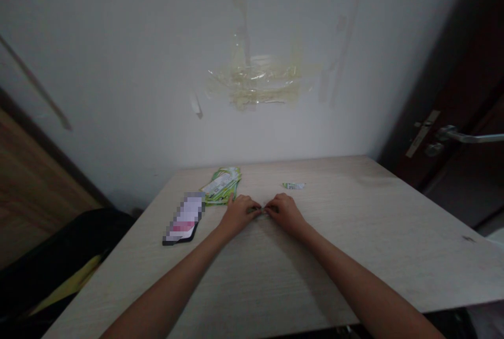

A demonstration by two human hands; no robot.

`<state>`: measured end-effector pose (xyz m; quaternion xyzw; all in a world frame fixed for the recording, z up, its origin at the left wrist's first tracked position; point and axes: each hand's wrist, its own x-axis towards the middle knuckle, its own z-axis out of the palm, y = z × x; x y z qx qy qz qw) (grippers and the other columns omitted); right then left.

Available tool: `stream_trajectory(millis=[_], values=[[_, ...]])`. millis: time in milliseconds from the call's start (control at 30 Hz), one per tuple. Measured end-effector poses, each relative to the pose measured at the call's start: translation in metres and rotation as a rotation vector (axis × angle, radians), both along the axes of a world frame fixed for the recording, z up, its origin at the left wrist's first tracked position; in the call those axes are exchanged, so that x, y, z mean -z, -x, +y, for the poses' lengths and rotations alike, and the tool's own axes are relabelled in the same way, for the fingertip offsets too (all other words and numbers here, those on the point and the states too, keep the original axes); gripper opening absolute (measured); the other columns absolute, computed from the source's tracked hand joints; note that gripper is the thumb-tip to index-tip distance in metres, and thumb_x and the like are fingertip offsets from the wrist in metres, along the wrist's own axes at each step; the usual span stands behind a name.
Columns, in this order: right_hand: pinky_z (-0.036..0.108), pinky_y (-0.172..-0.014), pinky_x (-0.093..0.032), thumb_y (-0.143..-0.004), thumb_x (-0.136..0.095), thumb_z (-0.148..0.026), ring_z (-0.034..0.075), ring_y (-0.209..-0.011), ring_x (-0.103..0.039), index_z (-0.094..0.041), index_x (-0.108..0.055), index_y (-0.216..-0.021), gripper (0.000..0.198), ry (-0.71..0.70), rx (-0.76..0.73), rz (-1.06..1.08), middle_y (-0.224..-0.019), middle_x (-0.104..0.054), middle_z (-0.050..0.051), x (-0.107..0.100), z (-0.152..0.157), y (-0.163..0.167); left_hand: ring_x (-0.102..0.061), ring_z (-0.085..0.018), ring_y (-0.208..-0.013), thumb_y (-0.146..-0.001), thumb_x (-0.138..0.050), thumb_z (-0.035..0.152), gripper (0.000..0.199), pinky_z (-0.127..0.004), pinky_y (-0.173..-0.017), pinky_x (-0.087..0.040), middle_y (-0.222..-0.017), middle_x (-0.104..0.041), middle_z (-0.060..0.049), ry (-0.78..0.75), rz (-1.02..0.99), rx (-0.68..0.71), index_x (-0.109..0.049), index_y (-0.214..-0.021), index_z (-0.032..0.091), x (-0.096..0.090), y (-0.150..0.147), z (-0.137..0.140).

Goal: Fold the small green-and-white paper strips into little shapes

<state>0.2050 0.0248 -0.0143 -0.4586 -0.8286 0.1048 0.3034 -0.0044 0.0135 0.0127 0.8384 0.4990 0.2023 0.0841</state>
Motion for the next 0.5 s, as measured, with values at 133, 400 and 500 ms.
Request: stream_trajectory(millis=[133,400,500], values=[[0.035,-0.084,-0.045,-0.087,-0.064,-0.031,0.022,-0.087,-0.064,-0.023,-0.077,-0.091,0.016,-0.018,0.047,-0.027,-0.086,-0.073,0.007,0.0044,0.0029,0.0015,-0.059,-0.024,-0.108,-0.089,-0.062,0.038,0.018,-0.058,-0.116,-0.015,-0.101,-0.073,-0.005,0.014,-0.030,-0.053,-0.076,-0.099,0.030,-0.0003,-0.0036,0.0021],[0.040,-0.088,-0.042,-0.085,-0.066,-0.031,0.025,-0.093,-0.063,-0.025,-0.077,-0.090,0.013,0.013,0.134,-0.060,-0.088,-0.074,0.006,0.0017,0.0010,0.0067,-0.060,-0.026,-0.108,-0.085,-0.065,0.035,0.016,-0.061,-0.113,-0.017,-0.099,-0.075,-0.005,0.046,-0.034,-0.135,-0.078,-0.093,0.030,-0.0034,-0.0093,0.0040],[0.039,-0.088,-0.043,-0.086,-0.064,-0.031,0.024,-0.094,-0.063,-0.025,-0.077,-0.090,0.014,0.021,0.139,-0.058,-0.087,-0.074,0.006,0.0002,0.0004,0.0074,-0.060,-0.027,-0.108,-0.084,-0.066,0.035,0.015,-0.061,-0.111,-0.020,-0.098,-0.075,-0.004,0.049,-0.052,-0.142,-0.079,-0.091,0.031,-0.0050,-0.0099,0.0045]])
